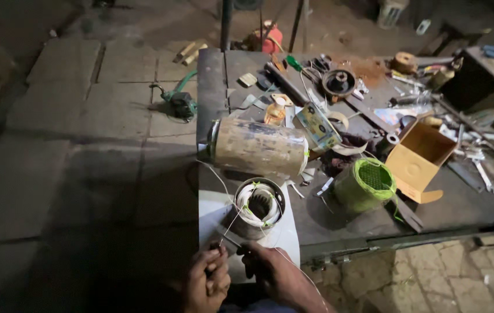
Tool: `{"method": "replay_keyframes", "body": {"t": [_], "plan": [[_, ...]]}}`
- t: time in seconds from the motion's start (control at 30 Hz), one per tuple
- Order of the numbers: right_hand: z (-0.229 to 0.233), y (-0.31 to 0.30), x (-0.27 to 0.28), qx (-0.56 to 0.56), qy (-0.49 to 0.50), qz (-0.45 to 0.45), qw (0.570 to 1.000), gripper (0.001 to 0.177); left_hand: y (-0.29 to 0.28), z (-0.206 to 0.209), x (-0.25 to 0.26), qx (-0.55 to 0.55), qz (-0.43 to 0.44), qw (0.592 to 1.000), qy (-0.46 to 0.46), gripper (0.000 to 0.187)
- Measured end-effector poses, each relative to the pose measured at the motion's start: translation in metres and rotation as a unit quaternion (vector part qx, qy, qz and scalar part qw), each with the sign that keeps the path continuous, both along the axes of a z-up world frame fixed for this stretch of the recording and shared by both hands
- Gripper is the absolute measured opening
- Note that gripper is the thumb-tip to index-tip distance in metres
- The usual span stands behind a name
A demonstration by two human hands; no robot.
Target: The person uses a screwdriver to manipulate a white wire inside a cylindrical metal component on a workbench. They repeatedly insert and adjust the wire within the component's interior while holding it steady with the other hand.
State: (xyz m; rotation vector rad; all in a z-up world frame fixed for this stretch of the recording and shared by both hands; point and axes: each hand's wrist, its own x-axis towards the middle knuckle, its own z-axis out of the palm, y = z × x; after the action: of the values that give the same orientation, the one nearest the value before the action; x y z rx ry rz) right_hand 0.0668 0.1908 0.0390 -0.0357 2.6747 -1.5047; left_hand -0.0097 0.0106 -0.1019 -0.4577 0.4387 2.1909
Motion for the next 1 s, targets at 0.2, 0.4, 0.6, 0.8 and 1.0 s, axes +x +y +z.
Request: {"method": "replay_keyframes", "body": {"t": [0.2,0.4,0.6,0.8,1.0], "plan": [[-0.002,0.023,0.002,0.042,-0.072,0.026,0.996,0.068,-0.010,-0.022,-0.006,0.026,-0.069,0.995,0.073,0.013],[-0.012,0.044,0.008,0.030,-0.098,0.080,0.991,0.074,-0.024,-0.068,-0.004,-0.029,-0.097,0.985,0.139,0.017],[-0.011,0.055,-0.007,0.025,-0.121,0.132,0.984,0.070,-0.025,-0.099,-0.012,-0.036,-0.128,0.958,0.256,0.015],[-0.016,0.057,-0.018,-0.042,-0.014,0.180,0.983,0.063,-0.008,-0.099,0.035,0.022,0.012,0.997,0.068,0.015],[-0.007,0.063,-0.018,0.018,-0.160,0.143,0.977,0.057,-0.014,-0.140,0.005,0.189,-0.128,0.947,0.225,0.023]]}}
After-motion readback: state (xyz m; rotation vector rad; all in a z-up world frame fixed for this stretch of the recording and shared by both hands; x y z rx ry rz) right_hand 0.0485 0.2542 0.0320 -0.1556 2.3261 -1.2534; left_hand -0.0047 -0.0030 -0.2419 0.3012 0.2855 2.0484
